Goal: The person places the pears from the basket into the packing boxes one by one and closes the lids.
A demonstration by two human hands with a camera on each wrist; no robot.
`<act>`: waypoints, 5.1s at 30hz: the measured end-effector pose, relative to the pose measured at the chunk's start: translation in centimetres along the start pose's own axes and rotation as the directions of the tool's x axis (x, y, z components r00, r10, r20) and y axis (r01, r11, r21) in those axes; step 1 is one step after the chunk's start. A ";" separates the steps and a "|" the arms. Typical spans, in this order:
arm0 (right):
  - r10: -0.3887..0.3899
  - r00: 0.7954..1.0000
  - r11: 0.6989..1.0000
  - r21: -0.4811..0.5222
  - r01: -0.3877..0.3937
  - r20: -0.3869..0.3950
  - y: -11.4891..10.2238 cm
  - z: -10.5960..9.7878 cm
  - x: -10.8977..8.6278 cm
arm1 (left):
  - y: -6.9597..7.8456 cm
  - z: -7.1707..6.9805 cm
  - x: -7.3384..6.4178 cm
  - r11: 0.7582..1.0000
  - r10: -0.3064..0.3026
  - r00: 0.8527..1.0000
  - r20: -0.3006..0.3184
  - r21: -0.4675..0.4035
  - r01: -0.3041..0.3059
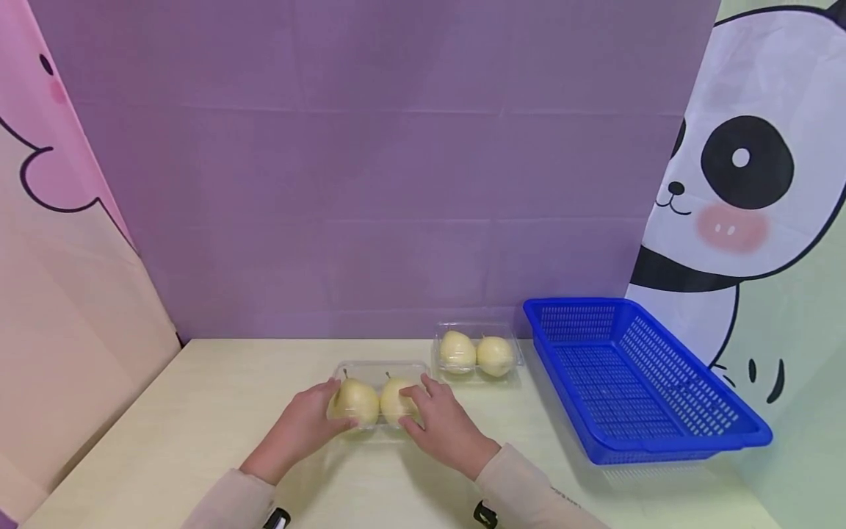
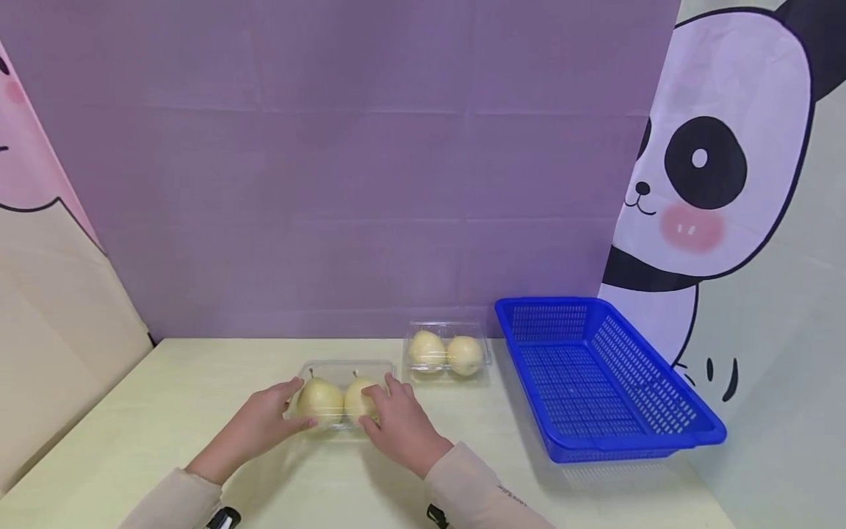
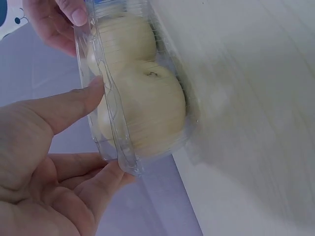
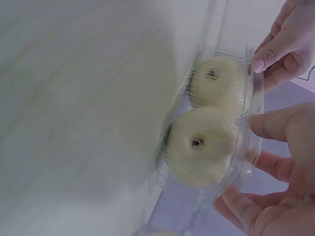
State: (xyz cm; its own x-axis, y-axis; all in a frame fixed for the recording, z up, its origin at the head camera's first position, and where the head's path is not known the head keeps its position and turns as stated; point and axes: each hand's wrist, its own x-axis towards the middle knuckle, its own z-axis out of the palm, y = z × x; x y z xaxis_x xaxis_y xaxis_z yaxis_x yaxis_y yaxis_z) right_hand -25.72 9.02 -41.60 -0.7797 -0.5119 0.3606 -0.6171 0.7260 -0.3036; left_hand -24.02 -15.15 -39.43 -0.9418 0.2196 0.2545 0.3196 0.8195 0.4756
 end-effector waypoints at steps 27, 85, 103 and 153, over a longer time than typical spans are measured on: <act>0.034 0.999 0.999 -0.042 -0.033 0.005 0.4 0.2 1.6 | -0.2 0.0 1.3 1.000 0.004 1.000 0.005 0.026 -0.004; 0.228 0.973 0.970 0.078 -0.230 0.028 1.8 0.8 7.4 | -2.0 0.3 7.8 0.992 -0.118 0.990 0.074 -0.027 0.120; 0.262 0.965 0.965 -0.014 -0.262 -0.001 2.0 1.2 8.9 | -2.9 0.9 9.6 0.990 -0.116 0.991 0.060 -0.073 0.120; 0.069 0.989 0.980 -0.177 -0.092 -0.131 2.0 1.2 7.2 | -0.9 0.8 8.1 0.999 -0.016 1.000 -0.024 -0.035 0.015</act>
State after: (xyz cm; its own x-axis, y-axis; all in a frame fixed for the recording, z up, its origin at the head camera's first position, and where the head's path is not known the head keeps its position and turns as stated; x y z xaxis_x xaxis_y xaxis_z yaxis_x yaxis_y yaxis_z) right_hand -32.75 6.25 -40.66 -0.7996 -0.3958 0.4516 -0.5142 0.8397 -0.1746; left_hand -32.05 -13.65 -38.50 -0.9439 0.1942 0.2671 0.3092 0.8036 0.5085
